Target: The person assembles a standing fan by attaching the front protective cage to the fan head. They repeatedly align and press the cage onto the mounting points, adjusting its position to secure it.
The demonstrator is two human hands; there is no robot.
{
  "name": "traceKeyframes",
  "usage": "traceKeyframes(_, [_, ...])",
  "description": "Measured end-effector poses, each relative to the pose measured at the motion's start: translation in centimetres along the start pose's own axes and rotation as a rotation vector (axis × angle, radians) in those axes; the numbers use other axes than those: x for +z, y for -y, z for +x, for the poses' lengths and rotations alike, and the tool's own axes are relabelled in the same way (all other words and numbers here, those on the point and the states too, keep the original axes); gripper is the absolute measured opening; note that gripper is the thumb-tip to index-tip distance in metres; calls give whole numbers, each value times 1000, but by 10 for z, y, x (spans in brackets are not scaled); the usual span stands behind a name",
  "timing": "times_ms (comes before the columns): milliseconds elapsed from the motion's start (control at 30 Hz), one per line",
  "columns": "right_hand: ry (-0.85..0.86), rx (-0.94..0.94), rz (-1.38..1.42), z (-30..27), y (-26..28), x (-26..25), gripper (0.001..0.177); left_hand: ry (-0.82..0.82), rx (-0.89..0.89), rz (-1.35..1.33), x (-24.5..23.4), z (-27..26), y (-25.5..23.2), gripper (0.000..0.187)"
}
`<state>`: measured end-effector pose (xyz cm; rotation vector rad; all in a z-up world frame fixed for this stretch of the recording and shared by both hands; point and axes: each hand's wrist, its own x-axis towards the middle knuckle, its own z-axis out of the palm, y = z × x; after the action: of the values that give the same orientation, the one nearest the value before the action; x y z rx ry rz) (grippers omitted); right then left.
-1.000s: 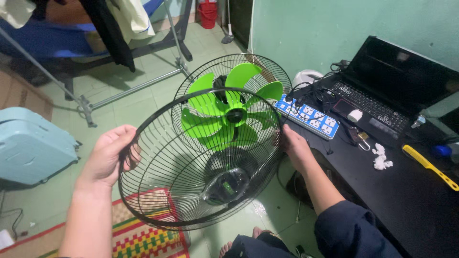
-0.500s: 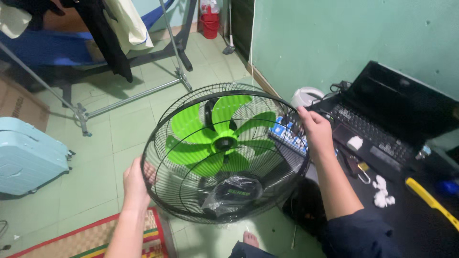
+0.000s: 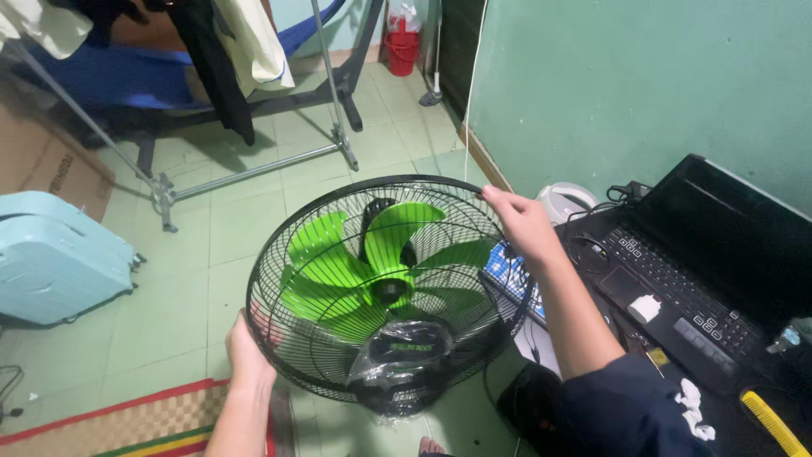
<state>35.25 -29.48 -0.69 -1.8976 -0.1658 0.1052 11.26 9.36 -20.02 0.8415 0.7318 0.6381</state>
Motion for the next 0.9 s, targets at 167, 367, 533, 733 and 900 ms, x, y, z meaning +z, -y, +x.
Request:
traceKeyframes(167, [-47,-56,0,19,2,15,56,-106,50,-35,2,34,9,28])
traceKeyframes(367, [-39,-54,50,14,-14,37,55,-93,-95,-120,-5,61,11,31])
traceKeyframes(533, [-69,-84,48,14,-17,46,50,76,-159,-273,-4,81,24,30])
traceKeyframes(733, [-104,-100,-49,10,-14,47,45,125,-177,-235,2,95,38,26])
traceKeyframes(900, [-104,-162,-98,7,-7,55,41,-49,-214,-187,14,90,26,44])
